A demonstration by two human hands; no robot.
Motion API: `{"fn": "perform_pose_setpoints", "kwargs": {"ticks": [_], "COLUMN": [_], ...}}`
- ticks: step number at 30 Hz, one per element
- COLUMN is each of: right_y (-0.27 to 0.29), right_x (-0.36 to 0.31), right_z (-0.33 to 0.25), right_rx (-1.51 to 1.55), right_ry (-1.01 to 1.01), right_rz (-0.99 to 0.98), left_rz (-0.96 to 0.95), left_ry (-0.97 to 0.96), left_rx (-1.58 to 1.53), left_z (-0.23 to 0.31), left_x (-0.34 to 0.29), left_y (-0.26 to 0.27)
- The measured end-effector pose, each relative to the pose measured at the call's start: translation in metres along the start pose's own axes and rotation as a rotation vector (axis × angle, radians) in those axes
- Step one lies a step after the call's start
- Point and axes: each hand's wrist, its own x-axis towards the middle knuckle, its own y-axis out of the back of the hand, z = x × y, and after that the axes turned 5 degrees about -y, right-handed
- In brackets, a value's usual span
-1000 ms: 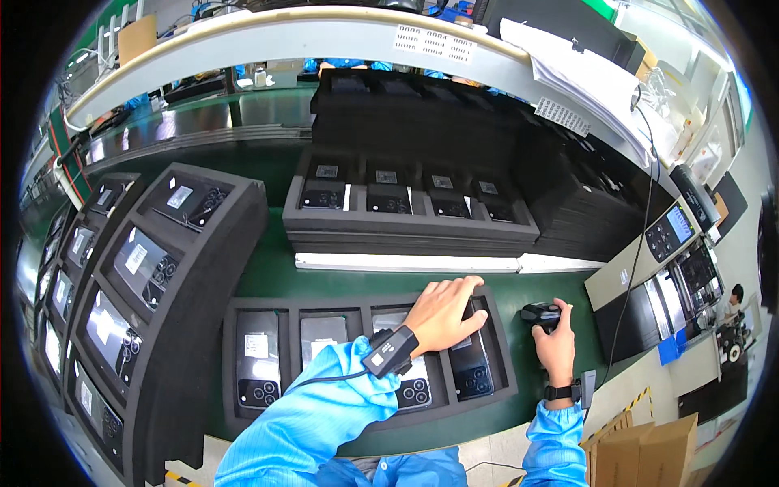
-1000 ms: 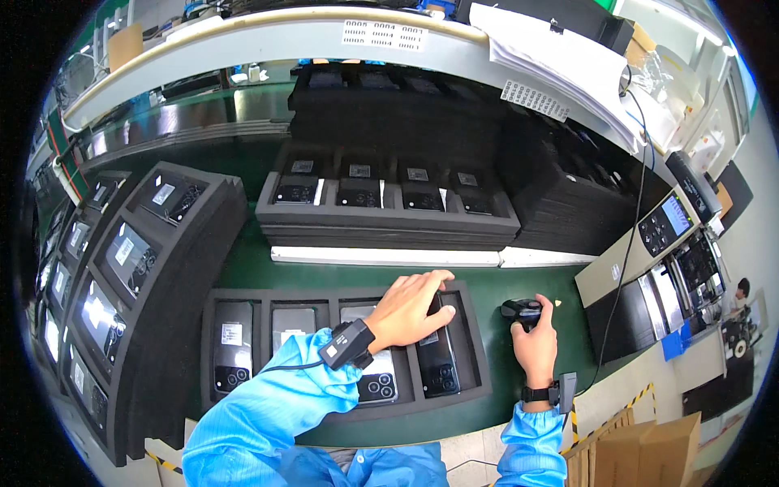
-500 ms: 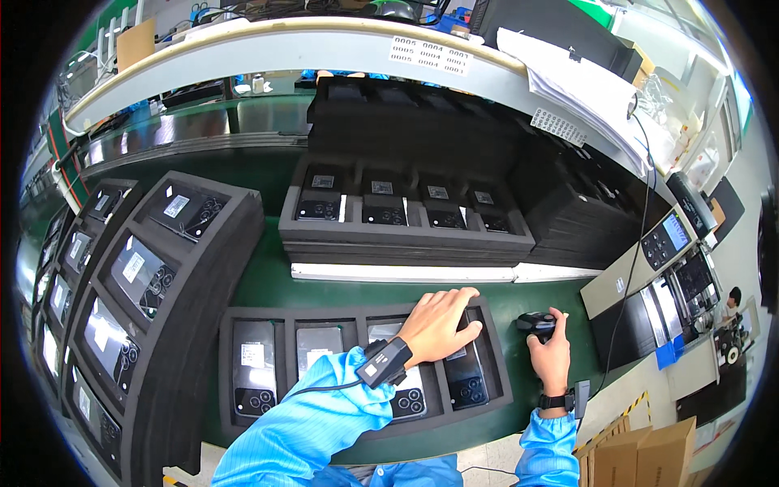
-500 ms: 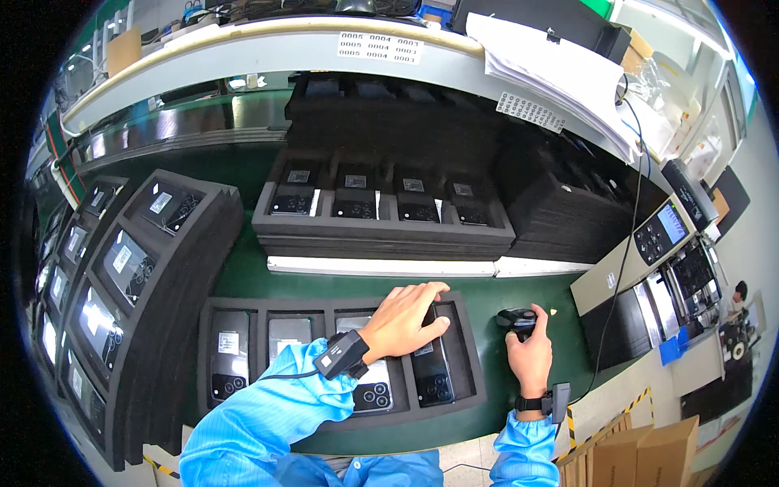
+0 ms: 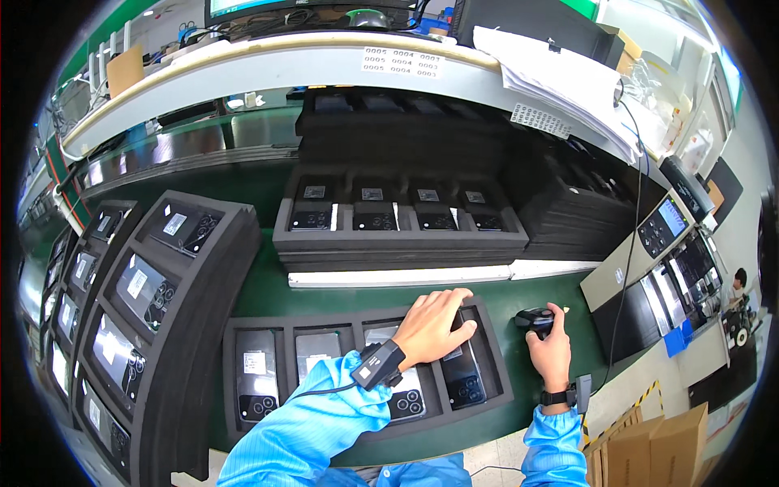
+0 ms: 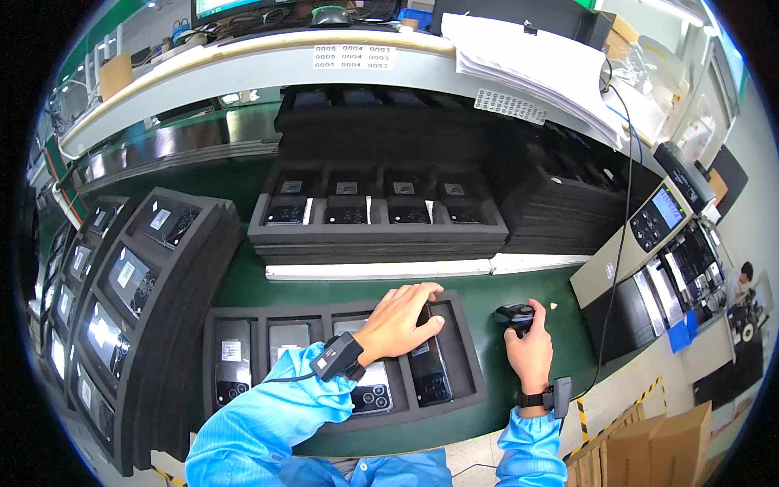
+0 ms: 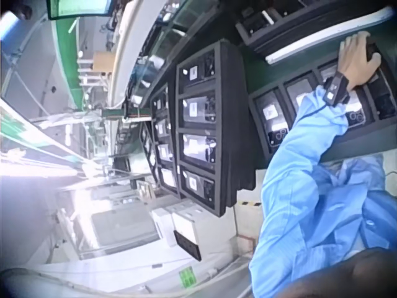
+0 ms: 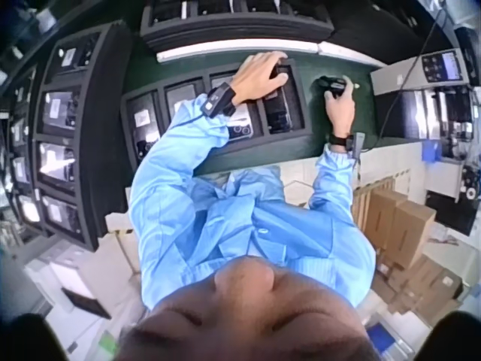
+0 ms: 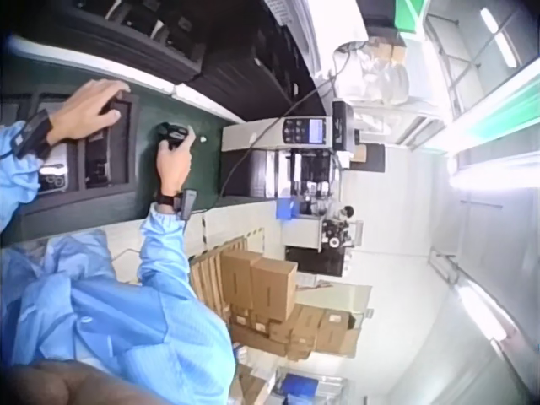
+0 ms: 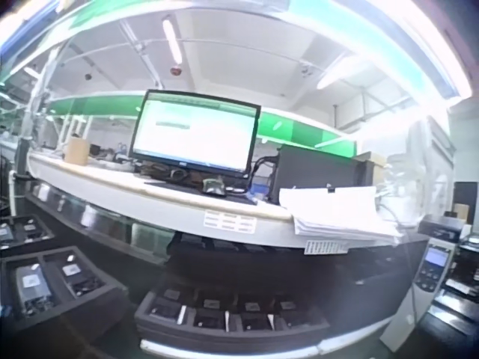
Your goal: Scanning barcodes on smartphone packaging boxes and applying printed labels to them.
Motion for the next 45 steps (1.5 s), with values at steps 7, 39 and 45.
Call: {"fn": "perform_pose_setpoints", "kwargs": {"ticks": [7,39,45], "right_y": [-0.002,0.117,0.049], "right_x": [0.000,0.097,-0.026], "right_z": [0.008,0.094,0.026], "right_rx": [0.001,1.220,0.586], "right_ry": [0.042,-0.339,-0.100], "right_rz": [0.039,0.419,-0.537], "left_rz": [0.017,-0.003,0.015], "left_ry": [-0.027,-0.022,-0.027], "left_rx": [0.020,-0.010,-0.033], "left_z": [0.000,0.004,-0.007], "left_x": [0.004,0.003,0.000], "left_y": [0.000,0.006,-0.001]}}
